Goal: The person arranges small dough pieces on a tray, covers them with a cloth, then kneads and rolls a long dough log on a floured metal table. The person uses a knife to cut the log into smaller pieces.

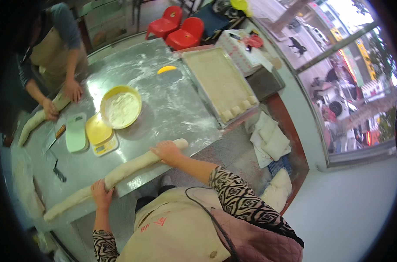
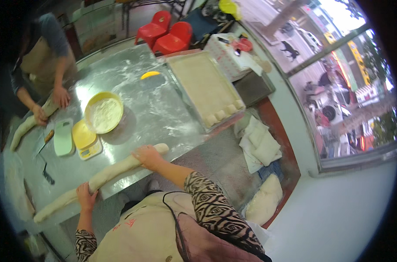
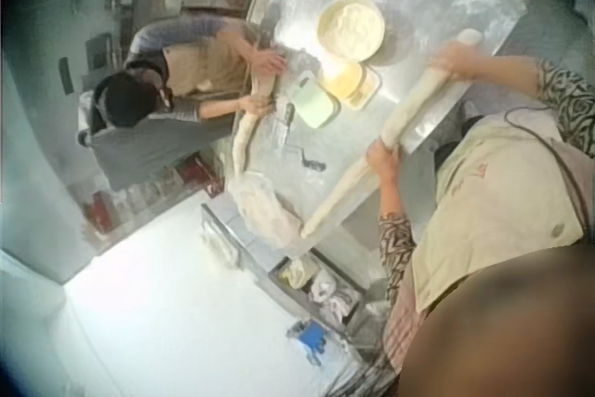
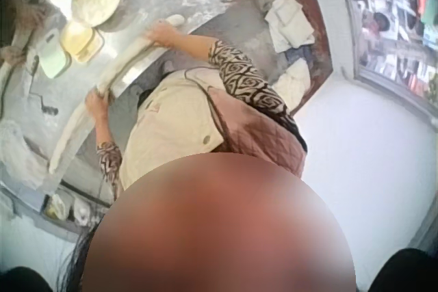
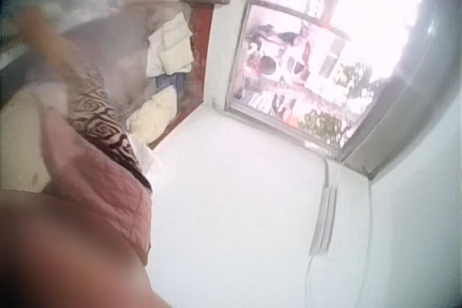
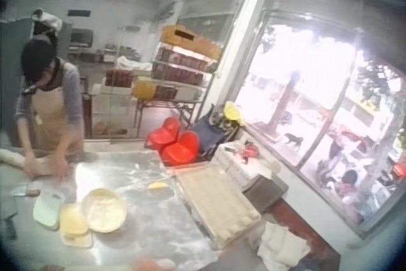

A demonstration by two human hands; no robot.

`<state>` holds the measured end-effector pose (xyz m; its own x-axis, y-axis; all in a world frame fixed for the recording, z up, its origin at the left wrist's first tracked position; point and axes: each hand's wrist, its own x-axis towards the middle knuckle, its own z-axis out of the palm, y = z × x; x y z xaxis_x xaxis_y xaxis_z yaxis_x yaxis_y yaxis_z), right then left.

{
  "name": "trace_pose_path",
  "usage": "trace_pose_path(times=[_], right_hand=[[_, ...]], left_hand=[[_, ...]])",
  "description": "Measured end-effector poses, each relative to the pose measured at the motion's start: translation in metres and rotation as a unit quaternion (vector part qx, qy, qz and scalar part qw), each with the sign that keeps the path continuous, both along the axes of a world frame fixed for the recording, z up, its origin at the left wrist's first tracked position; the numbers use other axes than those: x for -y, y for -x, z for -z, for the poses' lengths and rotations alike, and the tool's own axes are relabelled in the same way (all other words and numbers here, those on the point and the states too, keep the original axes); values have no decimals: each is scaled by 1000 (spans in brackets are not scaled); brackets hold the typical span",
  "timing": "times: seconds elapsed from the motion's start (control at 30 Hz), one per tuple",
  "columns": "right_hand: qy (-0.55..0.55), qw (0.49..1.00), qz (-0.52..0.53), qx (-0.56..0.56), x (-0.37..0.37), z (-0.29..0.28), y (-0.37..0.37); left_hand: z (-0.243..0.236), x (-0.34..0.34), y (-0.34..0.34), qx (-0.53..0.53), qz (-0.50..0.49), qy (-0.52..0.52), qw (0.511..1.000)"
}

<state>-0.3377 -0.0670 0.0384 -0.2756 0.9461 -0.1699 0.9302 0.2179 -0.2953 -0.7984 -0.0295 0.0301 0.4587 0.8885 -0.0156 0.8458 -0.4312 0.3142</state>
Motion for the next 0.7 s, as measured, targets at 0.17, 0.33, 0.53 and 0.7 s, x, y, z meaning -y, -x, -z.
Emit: trace_pose_path(times=[0.17, 0.33, 0.53, 0.7], right_hand=[[-43, 998, -37, -18, 3, 14, -11], [50, 992, -69, -91, -44, -14, -28], [164, 984, -70, -18, -84, -36, -21], [-49, 996, -61, -38, 6, -8, 8]], left_hand=[[-9, 1, -12, -5, 16, -14, 1000], [-41, -45, -27, -78, -6, 101, 992], [-50, -79, -31, -94, 39, 164, 981], [-11, -8, -29, -65, 26, 50, 996]])
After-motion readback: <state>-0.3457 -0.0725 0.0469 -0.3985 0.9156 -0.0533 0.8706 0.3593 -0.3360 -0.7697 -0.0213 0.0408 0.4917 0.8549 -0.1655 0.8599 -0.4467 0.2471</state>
